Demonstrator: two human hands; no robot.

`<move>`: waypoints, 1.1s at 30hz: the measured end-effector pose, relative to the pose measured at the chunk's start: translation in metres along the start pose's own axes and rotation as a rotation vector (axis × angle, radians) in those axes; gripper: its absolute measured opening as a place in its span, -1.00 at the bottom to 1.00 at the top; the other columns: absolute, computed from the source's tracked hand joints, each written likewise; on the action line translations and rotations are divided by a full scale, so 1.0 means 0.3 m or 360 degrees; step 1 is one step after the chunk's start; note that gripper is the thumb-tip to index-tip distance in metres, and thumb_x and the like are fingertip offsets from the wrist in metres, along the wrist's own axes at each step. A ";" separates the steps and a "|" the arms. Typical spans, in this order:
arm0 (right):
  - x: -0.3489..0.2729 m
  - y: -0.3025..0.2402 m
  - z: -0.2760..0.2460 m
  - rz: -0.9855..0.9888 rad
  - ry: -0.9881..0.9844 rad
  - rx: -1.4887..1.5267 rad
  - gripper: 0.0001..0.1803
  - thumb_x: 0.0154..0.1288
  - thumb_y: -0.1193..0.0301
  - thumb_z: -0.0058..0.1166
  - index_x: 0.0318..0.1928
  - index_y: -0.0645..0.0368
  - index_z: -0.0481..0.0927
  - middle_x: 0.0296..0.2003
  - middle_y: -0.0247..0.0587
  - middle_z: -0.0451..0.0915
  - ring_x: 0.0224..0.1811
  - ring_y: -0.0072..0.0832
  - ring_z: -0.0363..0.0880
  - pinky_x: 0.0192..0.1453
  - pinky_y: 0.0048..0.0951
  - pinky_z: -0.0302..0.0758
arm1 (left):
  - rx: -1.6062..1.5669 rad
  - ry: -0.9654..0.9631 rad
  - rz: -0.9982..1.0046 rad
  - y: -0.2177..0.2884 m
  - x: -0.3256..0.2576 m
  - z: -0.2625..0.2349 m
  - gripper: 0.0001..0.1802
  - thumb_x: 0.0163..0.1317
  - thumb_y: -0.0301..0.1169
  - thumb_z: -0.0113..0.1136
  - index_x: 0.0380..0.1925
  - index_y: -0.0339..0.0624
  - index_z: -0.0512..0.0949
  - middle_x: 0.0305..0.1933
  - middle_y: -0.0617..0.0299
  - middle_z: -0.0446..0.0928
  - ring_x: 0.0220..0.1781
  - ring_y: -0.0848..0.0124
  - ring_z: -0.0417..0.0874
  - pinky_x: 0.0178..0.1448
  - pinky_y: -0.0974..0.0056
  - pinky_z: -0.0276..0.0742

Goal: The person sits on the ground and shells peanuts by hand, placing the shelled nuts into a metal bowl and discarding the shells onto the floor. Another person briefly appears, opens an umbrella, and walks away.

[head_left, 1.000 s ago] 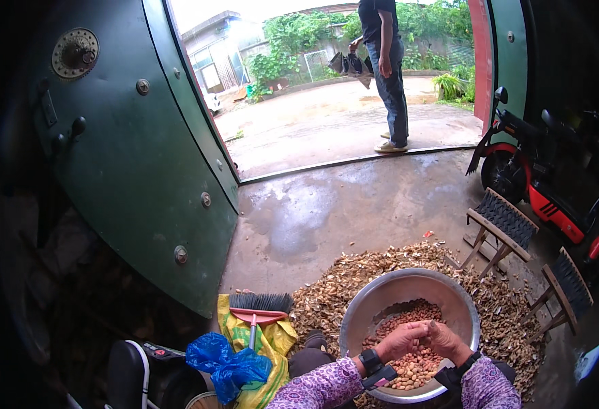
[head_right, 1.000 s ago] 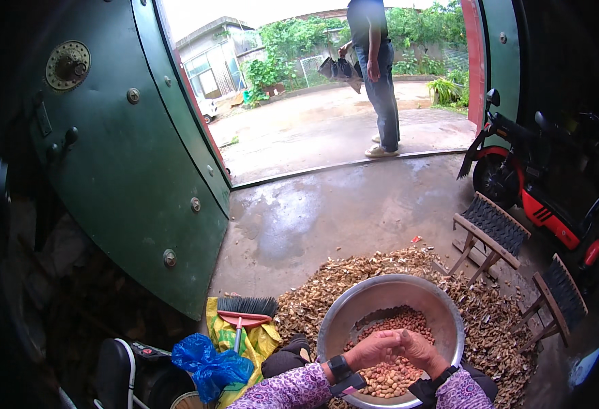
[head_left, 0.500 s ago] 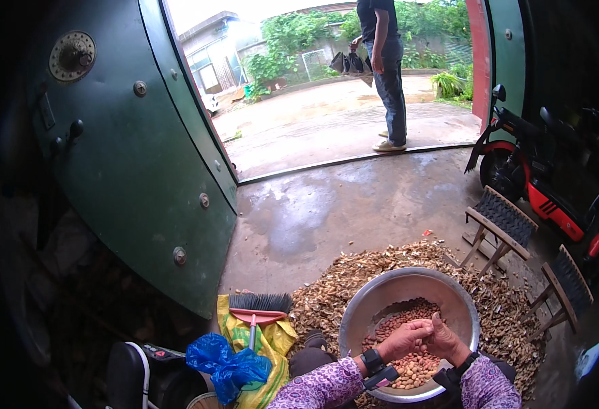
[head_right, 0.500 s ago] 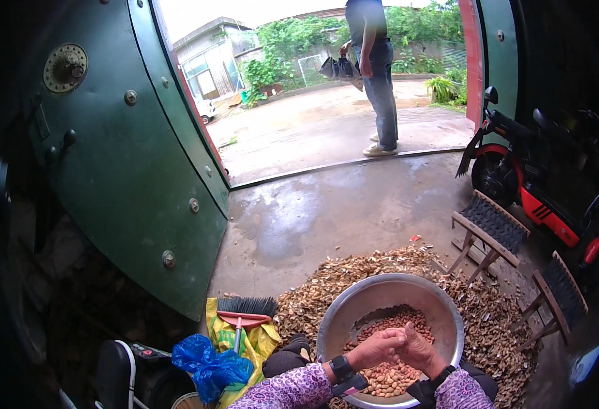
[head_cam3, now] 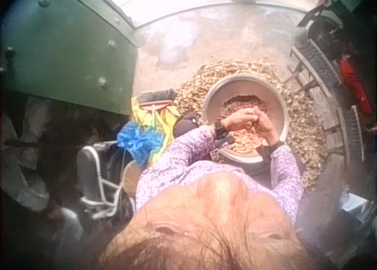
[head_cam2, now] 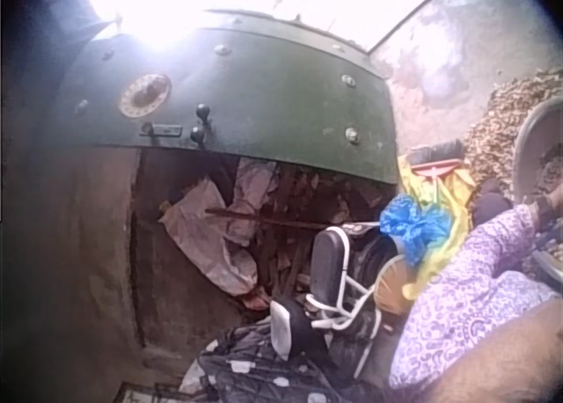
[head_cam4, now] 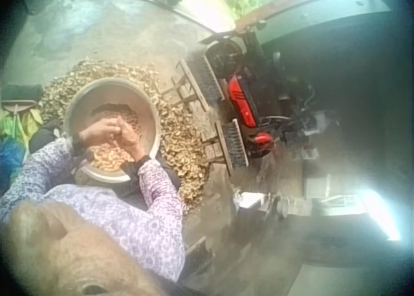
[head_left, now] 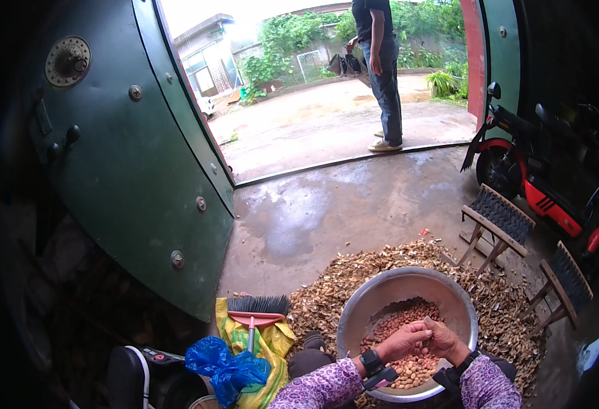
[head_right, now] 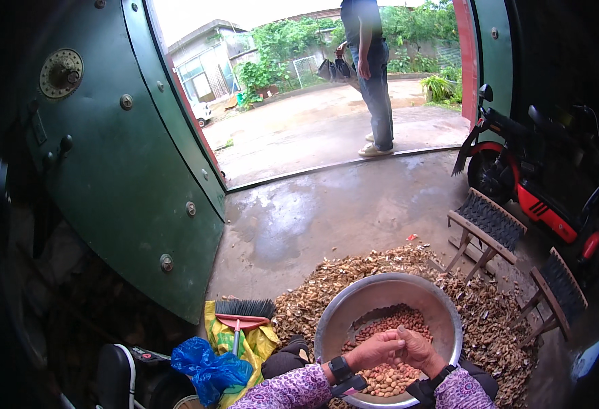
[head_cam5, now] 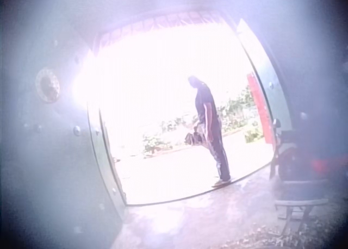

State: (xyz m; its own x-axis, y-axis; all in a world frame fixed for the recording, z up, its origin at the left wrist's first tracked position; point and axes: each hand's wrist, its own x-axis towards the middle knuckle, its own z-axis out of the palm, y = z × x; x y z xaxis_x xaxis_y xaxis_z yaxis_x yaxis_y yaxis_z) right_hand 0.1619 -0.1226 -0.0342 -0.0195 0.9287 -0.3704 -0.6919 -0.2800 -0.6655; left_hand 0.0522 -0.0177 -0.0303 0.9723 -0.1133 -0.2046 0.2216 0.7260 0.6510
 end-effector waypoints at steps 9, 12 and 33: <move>-0.017 -0.018 0.062 -0.0195 -0.0154 0.0022 -0.15 -0.08 -0.12 0.02 0.04 0.29 0.16 -0.25 -0.21 0.42 -0.37 -0.57 0.44 -0.43 -0.62 0.41 | -0.0012 0.0141 0.0014 0.008 0.002 0.014 -0.83 0.17 -0.27 -0.05 -0.33 -0.10 0.40 -0.49 0.40 0.39 -0.54 0.63 0.39 -0.45 0.51 0.39; -0.008 -0.003 0.062 -0.0288 -0.0054 -0.0141 -0.05 -0.15 -0.08 0.13 0.10 0.31 0.05 -0.14 -0.20 0.37 -0.26 -0.56 0.41 -0.33 -0.60 0.41 | 0.0004 0.0172 0.0008 0.010 0.002 0.013 -0.84 0.12 -0.32 -0.01 -0.36 -0.14 0.40 -0.52 0.38 0.39 -0.56 0.61 0.39 -0.47 0.50 0.38; 0.010 0.022 0.071 -0.0373 0.0140 -0.0039 0.15 -0.23 0.01 0.26 0.18 0.35 -0.19 -0.07 -0.14 0.30 -0.10 -0.48 0.37 -0.12 -0.54 0.40 | -0.0097 0.0176 0.0035 -0.024 0.012 -0.036 -0.82 0.10 -0.33 0.00 -0.32 -0.16 0.39 -0.42 0.34 0.40 -0.45 0.56 0.43 -0.41 0.46 0.38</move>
State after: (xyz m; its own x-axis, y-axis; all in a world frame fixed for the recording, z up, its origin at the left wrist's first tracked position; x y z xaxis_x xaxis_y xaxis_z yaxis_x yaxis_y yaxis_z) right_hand 0.1419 -0.1167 -0.0260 0.2034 0.9444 -0.2584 -0.6521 -0.0662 -0.7552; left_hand 0.0535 -0.0161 -0.0435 0.9619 -0.0239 -0.2722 0.1921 0.7676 0.6114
